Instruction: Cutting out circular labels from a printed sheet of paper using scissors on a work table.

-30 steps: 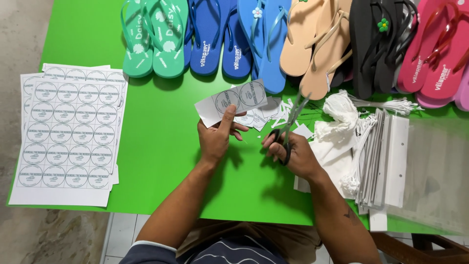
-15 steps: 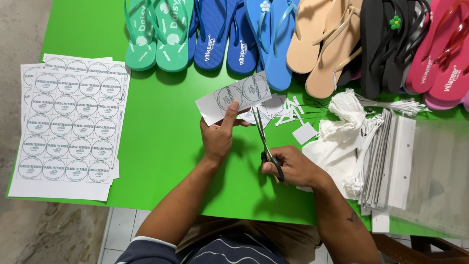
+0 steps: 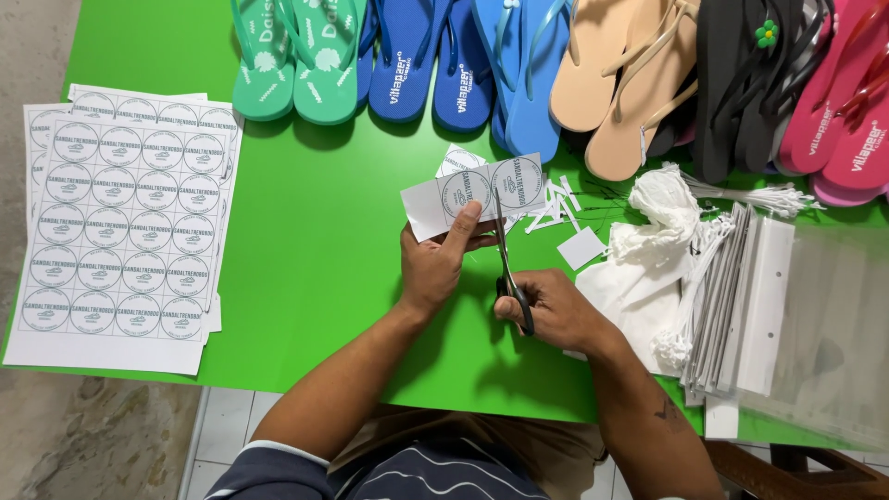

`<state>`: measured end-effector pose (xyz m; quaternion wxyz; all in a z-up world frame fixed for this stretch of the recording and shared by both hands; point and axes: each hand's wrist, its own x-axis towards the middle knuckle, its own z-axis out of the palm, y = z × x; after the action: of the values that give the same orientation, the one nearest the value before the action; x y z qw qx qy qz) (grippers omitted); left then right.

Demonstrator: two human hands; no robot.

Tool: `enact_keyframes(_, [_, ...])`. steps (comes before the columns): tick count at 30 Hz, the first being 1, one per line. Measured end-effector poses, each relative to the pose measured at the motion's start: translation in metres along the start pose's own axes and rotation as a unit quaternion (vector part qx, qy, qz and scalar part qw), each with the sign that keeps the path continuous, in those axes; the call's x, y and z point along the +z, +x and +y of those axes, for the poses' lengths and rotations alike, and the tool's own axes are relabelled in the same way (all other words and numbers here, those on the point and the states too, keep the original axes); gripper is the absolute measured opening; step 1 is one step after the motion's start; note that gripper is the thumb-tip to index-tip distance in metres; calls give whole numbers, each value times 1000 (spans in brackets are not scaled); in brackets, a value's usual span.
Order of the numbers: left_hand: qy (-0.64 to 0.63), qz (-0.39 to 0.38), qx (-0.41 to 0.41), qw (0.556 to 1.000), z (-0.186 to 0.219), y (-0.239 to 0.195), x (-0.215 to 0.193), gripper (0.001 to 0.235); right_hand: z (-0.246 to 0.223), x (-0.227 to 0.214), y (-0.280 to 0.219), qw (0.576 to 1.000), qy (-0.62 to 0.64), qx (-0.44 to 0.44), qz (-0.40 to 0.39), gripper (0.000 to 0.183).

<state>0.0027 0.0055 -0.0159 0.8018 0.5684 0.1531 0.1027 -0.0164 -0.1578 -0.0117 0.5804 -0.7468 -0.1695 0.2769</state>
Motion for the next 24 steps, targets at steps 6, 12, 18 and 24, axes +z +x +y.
enact_keyframes(6, [-117,-33,-42,992,4,4,-10,36,3,0,0,1000,4,-1,5,44])
enact_keyframes(12, [-124,-35,-42,991,-1,5,-13,36,-1,1,0,1000,12,2,11,44])
enact_keyframes(18, [-115,-37,-39,992,-1,5,-12,34,1,0,2,1000,18,2,12,42])
enact_keyframes(24, [-127,-38,-48,990,-1,6,-13,33,3,1,1,1000,15,1,13,42])
